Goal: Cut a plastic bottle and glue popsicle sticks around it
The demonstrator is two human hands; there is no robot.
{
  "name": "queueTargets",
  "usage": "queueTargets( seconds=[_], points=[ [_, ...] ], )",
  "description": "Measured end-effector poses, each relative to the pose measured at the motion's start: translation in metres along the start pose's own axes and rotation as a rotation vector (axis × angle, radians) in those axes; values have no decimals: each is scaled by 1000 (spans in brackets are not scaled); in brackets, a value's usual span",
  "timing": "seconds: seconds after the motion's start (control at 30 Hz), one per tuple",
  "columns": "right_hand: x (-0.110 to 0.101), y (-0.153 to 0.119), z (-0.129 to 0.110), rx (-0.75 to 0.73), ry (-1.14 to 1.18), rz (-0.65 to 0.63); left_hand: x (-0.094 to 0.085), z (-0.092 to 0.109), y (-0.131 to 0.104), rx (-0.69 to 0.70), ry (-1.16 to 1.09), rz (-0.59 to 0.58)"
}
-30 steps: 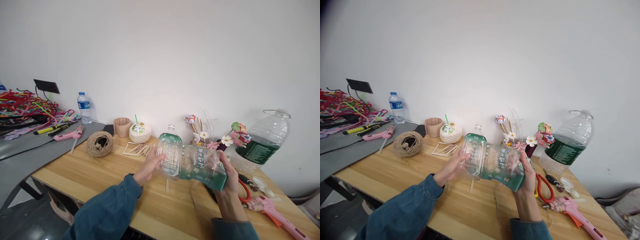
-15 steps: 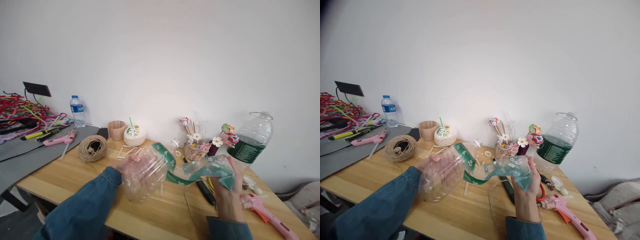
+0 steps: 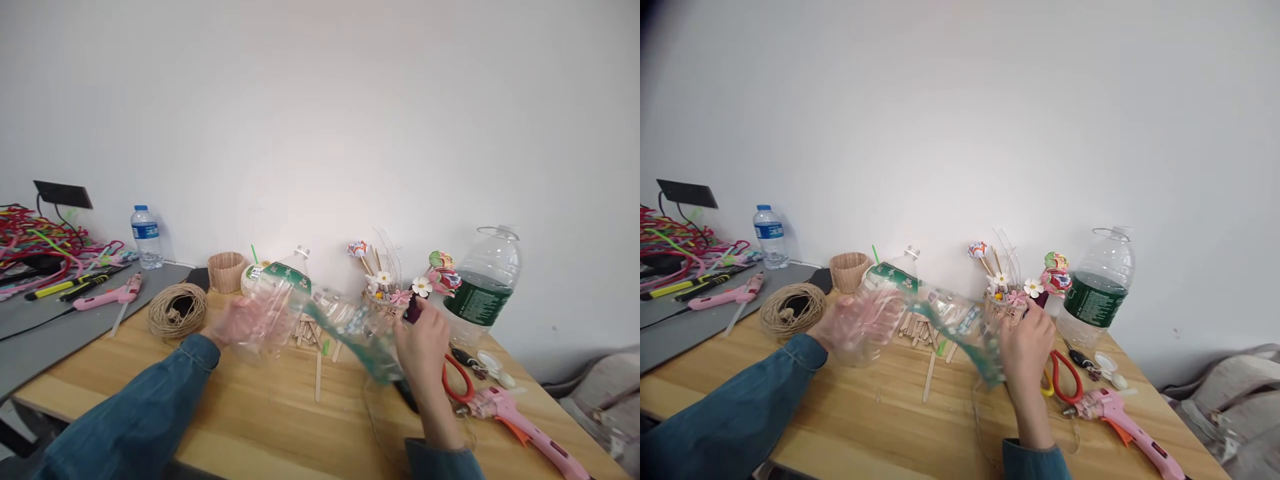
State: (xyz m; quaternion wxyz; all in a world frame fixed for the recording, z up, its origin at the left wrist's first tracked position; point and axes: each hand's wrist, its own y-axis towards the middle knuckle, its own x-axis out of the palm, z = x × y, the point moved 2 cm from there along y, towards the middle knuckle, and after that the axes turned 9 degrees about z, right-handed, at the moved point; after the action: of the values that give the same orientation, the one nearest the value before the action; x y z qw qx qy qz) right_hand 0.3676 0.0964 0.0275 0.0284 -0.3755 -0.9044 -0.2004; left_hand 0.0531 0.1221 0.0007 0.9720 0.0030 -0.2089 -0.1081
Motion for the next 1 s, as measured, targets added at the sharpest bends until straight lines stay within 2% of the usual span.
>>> queueTargets(
  seconds=[0.07, 0.17, 0.23, 0.3, 0.37, 0.5, 0.57, 0.63, 0.7, 0.77, 0.87, 0.93, 1.0],
  points=[
    [10, -16, -5, -22, -42, -80, 3, 1, 7, -41, 13, 19],
    [30, -45, -7, 160, -39, -468, 14, -1, 9, -52, 36, -40],
    [41, -60, -9, 304, 6, -673, 23, -2, 5, -52, 58, -177],
    [48, -66, -11, 387, 84, -728, 32, -3, 1, -54, 92, -325],
    [52, -67, -12, 445, 169, -717, 40, -1, -4, -75, 144, -436],
    [54, -63, -9, 513, 269, -625, 59, 5, -13, -99, 193, -515],
    [49, -53, -6, 494, 318, -499, 64, 8, -18, -79, 183, -487],
    [37, -36, -4, 432, 378, -302, 60, 10, -24, -79, 184, -464],
    [23, -14, -5, 360, 431, -120, 48, 10, -28, -82, 199, -426],
    [13, 2, -8, 324, 447, -47, 32, 8, -30, -77, 189, -312],
    [13, 5, -16, 328, 411, -121, 18, 3, -24, -54, 147, -164],
    [18, -10, -23, 344, 353, -267, 18, 0, -17, -8, 124, -52],
    [22, -37, -31, 367, 270, -480, 20, -3, -11, 15, 98, 63]
  ],
)
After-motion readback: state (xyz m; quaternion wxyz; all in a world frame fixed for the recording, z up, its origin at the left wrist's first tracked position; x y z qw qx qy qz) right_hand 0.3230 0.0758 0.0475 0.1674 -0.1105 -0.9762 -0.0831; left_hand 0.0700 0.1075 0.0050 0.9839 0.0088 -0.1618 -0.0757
